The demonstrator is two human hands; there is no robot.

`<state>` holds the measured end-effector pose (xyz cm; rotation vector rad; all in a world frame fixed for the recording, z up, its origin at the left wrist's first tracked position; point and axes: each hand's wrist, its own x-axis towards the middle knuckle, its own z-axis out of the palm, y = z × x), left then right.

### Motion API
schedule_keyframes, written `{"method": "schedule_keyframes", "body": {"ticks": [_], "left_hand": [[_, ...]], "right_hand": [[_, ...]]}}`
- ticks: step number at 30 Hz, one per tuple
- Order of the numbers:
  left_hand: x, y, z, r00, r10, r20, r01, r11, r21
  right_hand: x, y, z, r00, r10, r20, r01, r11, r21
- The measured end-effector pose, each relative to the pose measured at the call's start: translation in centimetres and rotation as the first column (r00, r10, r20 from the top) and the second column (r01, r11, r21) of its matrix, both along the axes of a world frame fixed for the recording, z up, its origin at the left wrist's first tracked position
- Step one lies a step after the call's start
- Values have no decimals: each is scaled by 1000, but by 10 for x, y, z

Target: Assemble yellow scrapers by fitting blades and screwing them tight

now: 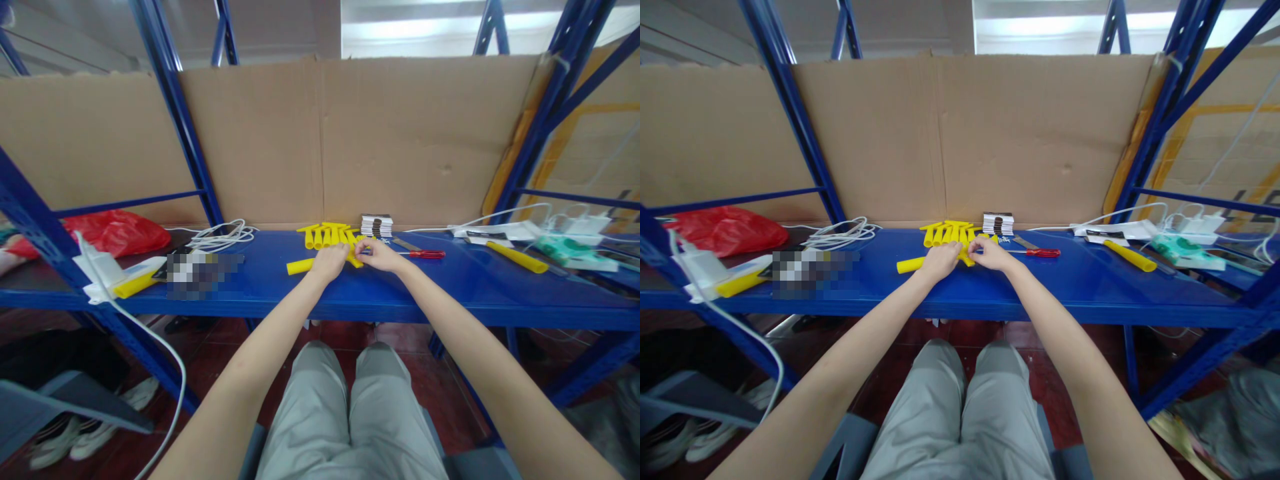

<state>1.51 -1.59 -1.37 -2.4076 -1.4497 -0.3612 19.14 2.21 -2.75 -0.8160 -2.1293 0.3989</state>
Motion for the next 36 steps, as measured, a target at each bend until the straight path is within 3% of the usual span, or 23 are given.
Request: {"method": "schedule_keyframes", "body": {"ticks": [5,8,10,12,15,17,23,28,32,36], "left_hand": [[1,2,-1,1000,30,1,-30,999,16],[1,3,-1,999,43,0,-43,999,33],[1,2,0,999,50,1,-51,998,32],[1,0,1,999,53,8,-53,998,18],[1,-1,2,999,43,26,-43,999,4],[1,-1,2,999,35,37,-35,999,5],[1,2,0,997,25,73,-28,999,36],[-1,1,-2,995,-80,56,76,994,79],[-5,5,-6,980,-198,31,193,974,115],[-6,9,-10,972,-232,31,227,967,115]], "right_hand": [[-2,8,-2,974,-157,-165,148,987,-65],[-4,4,1,947,-212,-242,153,958,-241],[-6,-3,4,938,-212,-274,79,902,-425],[-7,-11,6,936,-166,-311,-48,813,-580],[-8,-19,7,912,-106,-397,-214,704,-677],[-9,-19,7,892,-102,-440,-265,671,-692],[-8,-13,6,844,-144,-516,-291,685,-668],[-4,-9,7,825,-216,-522,-214,736,-642],[-2,-5,6,834,-238,-498,-174,743,-647],[-2,-5,4,834,-235,-499,-172,749,-640]]}}
